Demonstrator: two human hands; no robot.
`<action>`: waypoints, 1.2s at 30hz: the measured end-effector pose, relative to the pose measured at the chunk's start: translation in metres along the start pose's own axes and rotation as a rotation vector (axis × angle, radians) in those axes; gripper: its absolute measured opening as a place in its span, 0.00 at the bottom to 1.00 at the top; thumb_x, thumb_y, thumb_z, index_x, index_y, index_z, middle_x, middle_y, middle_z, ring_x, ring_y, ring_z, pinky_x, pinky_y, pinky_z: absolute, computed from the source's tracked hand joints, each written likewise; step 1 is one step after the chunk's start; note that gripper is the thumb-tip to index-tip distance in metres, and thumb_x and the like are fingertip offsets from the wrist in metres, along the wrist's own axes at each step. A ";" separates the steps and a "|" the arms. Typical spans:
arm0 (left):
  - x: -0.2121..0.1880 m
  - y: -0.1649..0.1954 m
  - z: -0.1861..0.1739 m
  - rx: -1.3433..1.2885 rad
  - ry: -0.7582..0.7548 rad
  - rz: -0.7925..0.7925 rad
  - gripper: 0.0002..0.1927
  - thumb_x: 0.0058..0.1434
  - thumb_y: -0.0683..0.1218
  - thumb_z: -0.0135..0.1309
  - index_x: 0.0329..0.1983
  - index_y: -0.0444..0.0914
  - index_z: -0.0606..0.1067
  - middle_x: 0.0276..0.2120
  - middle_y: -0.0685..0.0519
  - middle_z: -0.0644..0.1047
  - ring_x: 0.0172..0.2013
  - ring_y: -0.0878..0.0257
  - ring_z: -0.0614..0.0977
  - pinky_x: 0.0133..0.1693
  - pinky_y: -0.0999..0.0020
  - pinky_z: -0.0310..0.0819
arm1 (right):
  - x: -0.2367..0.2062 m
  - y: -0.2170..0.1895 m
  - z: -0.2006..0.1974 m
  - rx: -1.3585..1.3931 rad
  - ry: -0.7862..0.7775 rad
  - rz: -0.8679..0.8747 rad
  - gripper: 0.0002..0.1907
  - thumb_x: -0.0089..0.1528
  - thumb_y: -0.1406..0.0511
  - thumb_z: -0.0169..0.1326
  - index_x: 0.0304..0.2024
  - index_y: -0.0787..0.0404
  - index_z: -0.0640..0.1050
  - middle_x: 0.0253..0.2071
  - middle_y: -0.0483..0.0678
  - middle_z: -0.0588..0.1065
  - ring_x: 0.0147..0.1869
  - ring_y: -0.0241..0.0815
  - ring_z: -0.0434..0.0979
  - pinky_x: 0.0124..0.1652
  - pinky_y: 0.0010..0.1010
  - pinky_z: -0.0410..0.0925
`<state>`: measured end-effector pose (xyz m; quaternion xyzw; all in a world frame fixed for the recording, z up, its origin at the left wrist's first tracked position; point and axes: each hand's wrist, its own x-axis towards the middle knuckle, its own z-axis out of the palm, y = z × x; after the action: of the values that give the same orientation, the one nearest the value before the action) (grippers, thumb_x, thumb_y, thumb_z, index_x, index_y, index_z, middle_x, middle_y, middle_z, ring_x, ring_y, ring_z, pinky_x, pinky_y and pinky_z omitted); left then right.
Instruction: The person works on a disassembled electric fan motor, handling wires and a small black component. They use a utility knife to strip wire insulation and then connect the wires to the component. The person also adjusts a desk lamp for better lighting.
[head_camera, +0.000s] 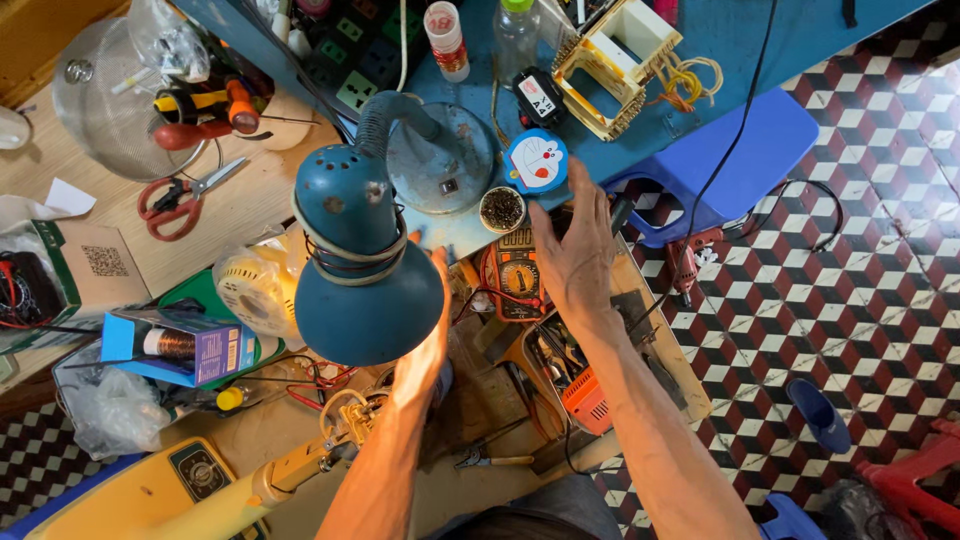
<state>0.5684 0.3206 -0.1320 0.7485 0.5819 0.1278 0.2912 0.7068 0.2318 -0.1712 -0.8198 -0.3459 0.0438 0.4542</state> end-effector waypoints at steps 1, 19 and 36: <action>0.005 -0.003 -0.002 0.018 -0.010 -0.014 0.32 0.59 0.49 0.65 0.64 0.33 0.70 0.37 0.47 0.81 0.35 0.57 0.81 0.39 0.65 0.76 | -0.006 0.002 0.002 0.041 0.018 0.037 0.31 0.67 0.64 0.59 0.69 0.65 0.63 0.61 0.59 0.71 0.64 0.55 0.73 0.60 0.44 0.68; 0.019 0.020 -0.013 -0.011 -0.079 -0.044 0.29 0.59 0.50 0.66 0.60 0.32 0.73 0.35 0.51 0.78 0.34 0.62 0.78 0.38 0.67 0.74 | -0.024 0.021 -0.003 0.166 0.039 0.208 0.15 0.70 0.65 0.55 0.56 0.65 0.73 0.52 0.54 0.72 0.53 0.43 0.78 0.46 0.33 0.76; 0.004 -0.006 -0.017 -0.567 -0.181 -0.082 0.28 0.58 0.51 0.66 0.57 0.32 0.75 0.33 0.55 0.76 0.34 0.66 0.75 0.37 0.68 0.72 | -0.057 -0.019 0.047 0.719 -0.310 0.671 0.15 0.68 0.60 0.53 0.51 0.64 0.79 0.40 0.49 0.81 0.41 0.37 0.80 0.41 0.29 0.73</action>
<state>0.5561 0.3295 -0.1225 0.6216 0.5244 0.2059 0.5442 0.6355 0.2379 -0.1975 -0.6616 -0.0901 0.4244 0.6117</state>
